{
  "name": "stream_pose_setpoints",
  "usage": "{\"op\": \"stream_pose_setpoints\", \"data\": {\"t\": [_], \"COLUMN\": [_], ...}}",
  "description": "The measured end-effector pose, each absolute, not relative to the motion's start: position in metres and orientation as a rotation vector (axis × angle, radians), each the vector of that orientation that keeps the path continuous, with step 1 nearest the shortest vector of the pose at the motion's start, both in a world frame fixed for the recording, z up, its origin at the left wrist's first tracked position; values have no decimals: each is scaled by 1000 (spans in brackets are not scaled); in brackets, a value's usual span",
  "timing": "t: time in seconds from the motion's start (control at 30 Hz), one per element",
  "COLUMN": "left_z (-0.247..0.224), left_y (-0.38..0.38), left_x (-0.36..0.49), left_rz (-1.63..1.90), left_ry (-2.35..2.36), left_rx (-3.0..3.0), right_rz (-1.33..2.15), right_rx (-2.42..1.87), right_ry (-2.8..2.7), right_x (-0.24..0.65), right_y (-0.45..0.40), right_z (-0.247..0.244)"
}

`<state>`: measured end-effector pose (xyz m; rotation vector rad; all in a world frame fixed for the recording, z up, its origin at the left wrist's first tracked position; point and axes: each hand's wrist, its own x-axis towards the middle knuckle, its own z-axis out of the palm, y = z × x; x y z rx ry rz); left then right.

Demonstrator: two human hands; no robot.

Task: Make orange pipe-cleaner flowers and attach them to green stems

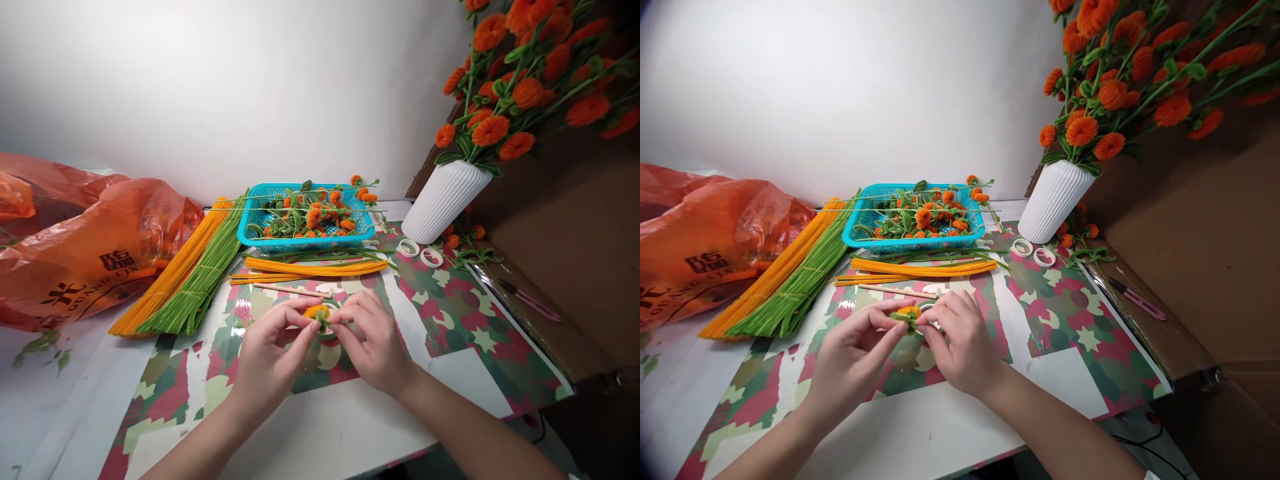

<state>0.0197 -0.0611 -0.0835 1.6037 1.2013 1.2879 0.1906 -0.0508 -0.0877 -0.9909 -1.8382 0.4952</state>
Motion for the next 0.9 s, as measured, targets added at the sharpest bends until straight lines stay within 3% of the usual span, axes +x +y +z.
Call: {"op": "stream_pose_setpoints", "data": {"t": [0.2,0.3,0.4,0.63,0.9], "left_z": [-96,-98,-94,-79,-81], "left_y": [-63,-60,-58,-52,-52], "left_x": [7,4,11,27,21], "left_rz": [1394,1332,1417,1199,1069], "left_ry": [850,696,948,1138,1040], "left_rx": [2299,2344,2179,1153,859], "right_rz": [2014,2332,2154,871,550], "right_rx": [-966,-934,-986,-1136,-998], "right_ry": [-1002,-698,-790,-1492,-1766], "right_x": [183,186,189,197,190], "right_y": [-50,-48,-48,-51,-53], "right_z": [-83,-78,-77,-76,-82]}}
